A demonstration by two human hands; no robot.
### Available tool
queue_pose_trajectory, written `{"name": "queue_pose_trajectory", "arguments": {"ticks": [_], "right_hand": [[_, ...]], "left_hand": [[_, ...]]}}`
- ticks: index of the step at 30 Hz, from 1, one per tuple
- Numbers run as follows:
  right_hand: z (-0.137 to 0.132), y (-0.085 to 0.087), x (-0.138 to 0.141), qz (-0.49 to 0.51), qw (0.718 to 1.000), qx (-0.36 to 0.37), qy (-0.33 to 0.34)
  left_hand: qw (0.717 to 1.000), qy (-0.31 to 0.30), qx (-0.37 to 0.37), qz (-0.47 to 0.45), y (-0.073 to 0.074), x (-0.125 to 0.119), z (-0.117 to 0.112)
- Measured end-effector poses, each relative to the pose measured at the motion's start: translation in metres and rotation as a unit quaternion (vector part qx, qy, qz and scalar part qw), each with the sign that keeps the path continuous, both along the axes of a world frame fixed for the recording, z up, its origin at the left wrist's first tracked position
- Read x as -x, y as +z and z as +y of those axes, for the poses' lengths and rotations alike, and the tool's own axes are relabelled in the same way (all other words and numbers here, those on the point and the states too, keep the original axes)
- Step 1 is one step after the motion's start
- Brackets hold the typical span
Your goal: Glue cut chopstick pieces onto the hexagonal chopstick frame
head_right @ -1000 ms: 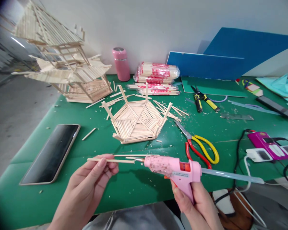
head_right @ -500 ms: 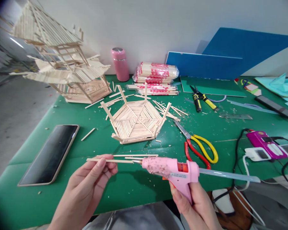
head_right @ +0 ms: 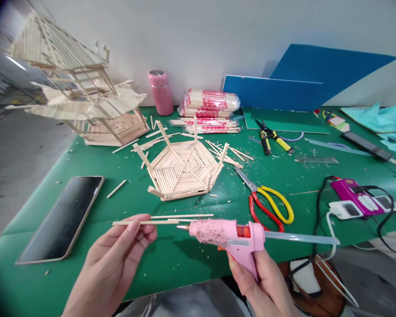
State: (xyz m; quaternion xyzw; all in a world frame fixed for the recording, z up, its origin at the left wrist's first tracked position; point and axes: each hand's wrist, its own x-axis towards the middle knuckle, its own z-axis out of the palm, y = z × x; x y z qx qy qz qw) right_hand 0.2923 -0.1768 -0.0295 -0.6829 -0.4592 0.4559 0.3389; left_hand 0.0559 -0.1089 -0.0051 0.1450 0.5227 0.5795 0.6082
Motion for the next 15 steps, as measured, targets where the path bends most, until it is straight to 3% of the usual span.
{"name": "queue_pose_trajectory", "arguments": {"ticks": [9, 15], "right_hand": [[0.0048, -0.0031, 0.0029, 0.074, 0.997, -0.024, 0.005], [0.006, -0.0008, 0.006, 0.07, 0.997, -0.036, 0.024]], "left_hand": [[1.0, 0.008, -0.001, -0.007, 0.0016, -0.0016, -0.0005], [1.0, 0.0, 0.004, -0.026, 0.0007, -0.0027, -0.0005]]}}
